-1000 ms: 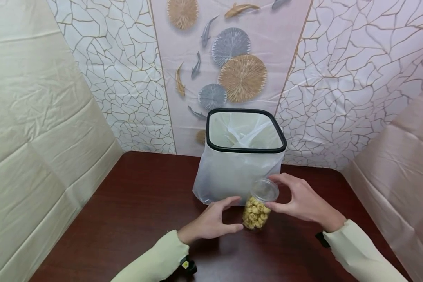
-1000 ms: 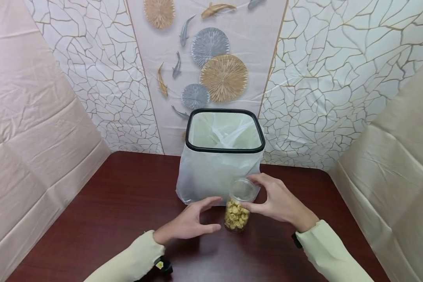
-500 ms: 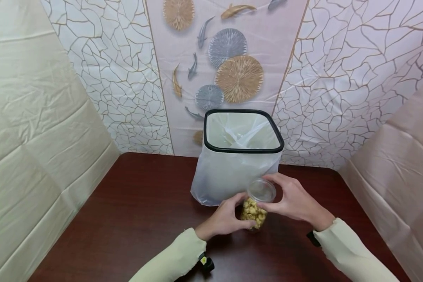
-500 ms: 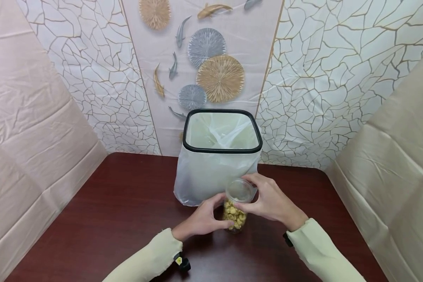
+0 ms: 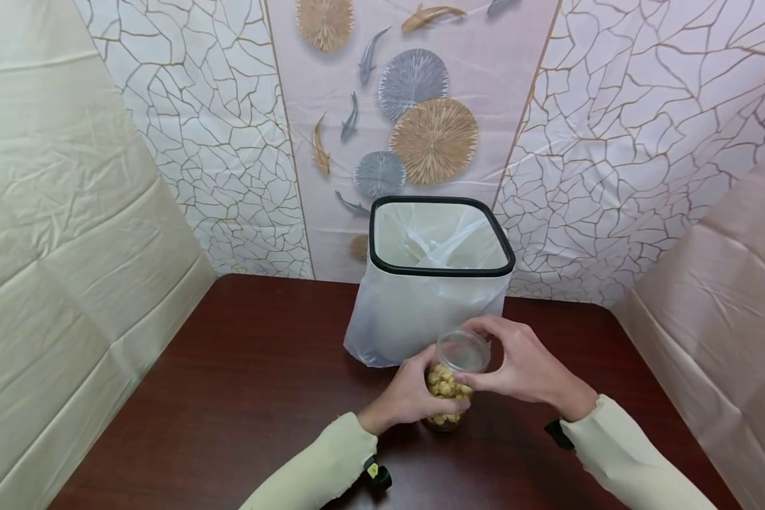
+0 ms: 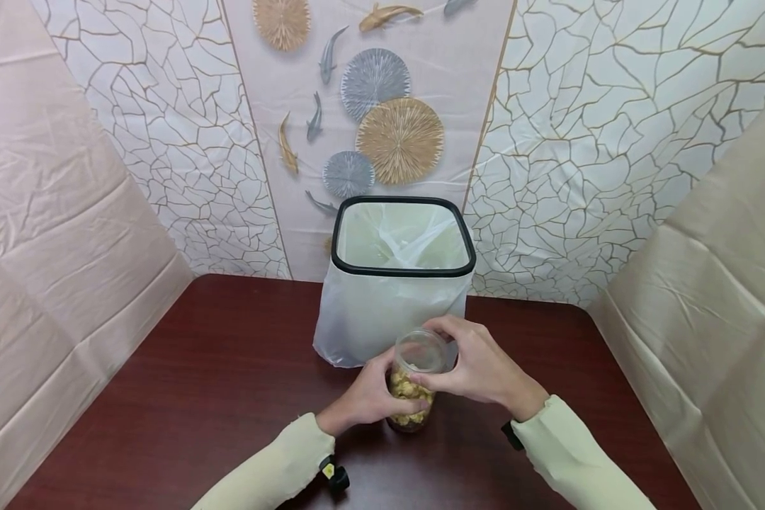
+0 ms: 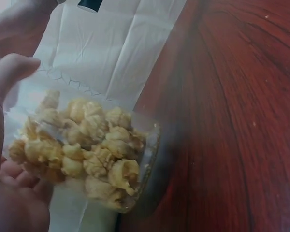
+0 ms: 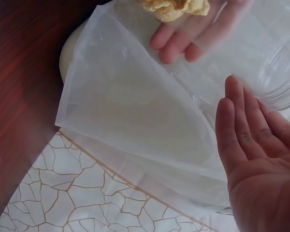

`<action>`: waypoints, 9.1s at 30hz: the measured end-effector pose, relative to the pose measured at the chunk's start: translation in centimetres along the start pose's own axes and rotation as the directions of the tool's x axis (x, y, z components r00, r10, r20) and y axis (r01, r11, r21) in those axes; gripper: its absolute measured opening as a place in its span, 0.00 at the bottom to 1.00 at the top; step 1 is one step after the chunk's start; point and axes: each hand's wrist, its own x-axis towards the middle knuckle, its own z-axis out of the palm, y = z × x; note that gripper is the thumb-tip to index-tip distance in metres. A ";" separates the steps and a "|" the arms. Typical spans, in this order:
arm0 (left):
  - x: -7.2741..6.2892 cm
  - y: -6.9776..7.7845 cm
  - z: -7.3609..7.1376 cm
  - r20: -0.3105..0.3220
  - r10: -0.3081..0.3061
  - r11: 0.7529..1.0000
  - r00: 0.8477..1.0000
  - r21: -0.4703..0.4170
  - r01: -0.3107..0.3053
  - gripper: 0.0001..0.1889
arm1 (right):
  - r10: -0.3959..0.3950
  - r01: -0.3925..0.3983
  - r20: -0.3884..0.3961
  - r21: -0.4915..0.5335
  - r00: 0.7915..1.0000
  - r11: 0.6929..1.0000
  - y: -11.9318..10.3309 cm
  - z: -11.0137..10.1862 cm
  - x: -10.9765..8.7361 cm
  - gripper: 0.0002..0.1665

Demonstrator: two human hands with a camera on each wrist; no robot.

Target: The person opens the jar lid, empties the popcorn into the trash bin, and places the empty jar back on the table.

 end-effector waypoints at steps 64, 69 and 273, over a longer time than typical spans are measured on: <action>-3.9 2.8 -9.3 -0.016 0.418 0.589 0.909 0.766 -0.258 0.39 | 0.073 -0.085 0.116 0.099 0.991 0.991 -3.9 3.4 3.3 0.30; -3.7 3.2 -9.3 -0.015 0.421 0.593 0.907 0.761 -0.263 0.38 | 0.016 -0.023 0.088 0.083 0.996 0.996 -3.6 3.5 3.2 0.29; -8.8 2.5 -18.5 -0.247 -0.012 0.791 0.969 0.590 0.160 0.37 | 0.133 -0.119 0.033 -0.273 0.991 0.955 7.1 -1.4 -8.2 0.38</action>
